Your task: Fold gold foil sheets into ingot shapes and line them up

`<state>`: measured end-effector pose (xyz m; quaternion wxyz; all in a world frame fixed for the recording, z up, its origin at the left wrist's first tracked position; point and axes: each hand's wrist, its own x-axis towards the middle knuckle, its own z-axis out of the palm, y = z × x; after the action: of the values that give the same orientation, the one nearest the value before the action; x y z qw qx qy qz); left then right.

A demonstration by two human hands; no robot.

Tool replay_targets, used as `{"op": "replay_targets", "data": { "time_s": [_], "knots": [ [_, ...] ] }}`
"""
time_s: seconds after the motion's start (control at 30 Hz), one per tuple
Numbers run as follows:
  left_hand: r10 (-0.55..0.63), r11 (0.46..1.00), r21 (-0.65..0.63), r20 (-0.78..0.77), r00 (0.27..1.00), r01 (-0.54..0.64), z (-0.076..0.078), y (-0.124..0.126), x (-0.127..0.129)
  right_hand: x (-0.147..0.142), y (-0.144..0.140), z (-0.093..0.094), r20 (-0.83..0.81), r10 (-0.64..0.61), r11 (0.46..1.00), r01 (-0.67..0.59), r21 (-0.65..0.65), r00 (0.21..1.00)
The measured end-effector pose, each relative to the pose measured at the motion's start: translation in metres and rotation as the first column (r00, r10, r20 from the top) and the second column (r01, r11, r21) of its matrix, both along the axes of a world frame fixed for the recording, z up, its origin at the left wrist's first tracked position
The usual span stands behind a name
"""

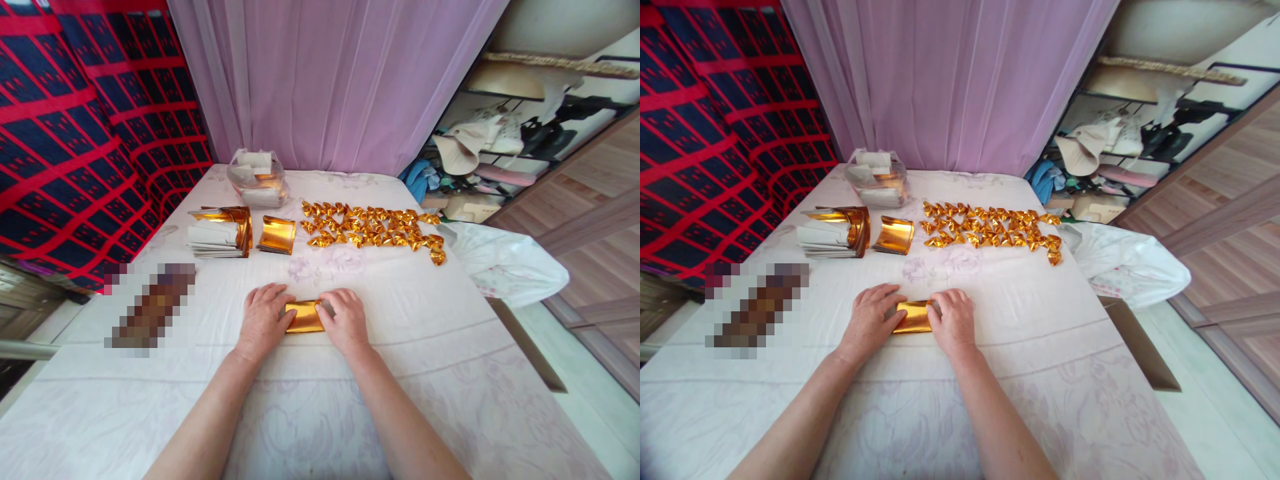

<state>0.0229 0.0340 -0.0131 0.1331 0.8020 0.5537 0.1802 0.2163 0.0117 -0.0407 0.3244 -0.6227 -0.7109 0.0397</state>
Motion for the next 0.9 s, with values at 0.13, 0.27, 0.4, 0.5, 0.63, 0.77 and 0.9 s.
{"op": "replay_targets", "data": {
  "time_s": [0.13,0.27,0.4,0.5,0.63,0.77,0.9],
  "knots": [
    [-0.003,1.0,0.003,-0.005,1.0,0.003,-0.0012,0.0002,-0.0003,0.0002,-0.0008,-0.0035,0.043,-0.023,0.999,0.022,0.027,0.999],
    [-0.006,1.0,0.003,-0.005,1.0,0.006,-0.0019,0.0008,-0.0004,0.0,-0.0016,-0.0051,0.072,-0.027,1.0,0.027,0.0,0.997],
    [-0.007,1.0,0.008,-0.001,1.0,0.007,-0.0027,0.0009,-0.0009,-0.0001,-0.0017,-0.0048,0.06,-0.027,1.0,0.028,-0.004,0.998],
    [-0.008,1.0,0.009,-0.004,1.0,0.008,-0.0033,0.0005,-0.0015,-0.0001,-0.0017,-0.0047,0.058,-0.025,1.0,0.025,-0.013,0.998],
    [-0.016,1.0,0.008,-0.01,1.0,0.016,-0.0029,0.0003,-0.0017,-0.0001,-0.0017,-0.0042,0.062,-0.031,0.999,0.033,-0.037,0.998],
    [-0.013,1.0,0.0,-0.013,1.0,0.013,-0.0015,0.0007,-0.001,-0.0014,-0.0015,-0.0015,0.115,-0.022,0.995,0.033,-0.096,0.993],
    [-0.018,1.0,0.004,-0.017,1.0,0.018,-0.0019,0.0008,-0.0009,-0.003,-0.0015,0.002,0.172,-0.008,0.987,0.036,-0.158,0.985]
  ]
}}
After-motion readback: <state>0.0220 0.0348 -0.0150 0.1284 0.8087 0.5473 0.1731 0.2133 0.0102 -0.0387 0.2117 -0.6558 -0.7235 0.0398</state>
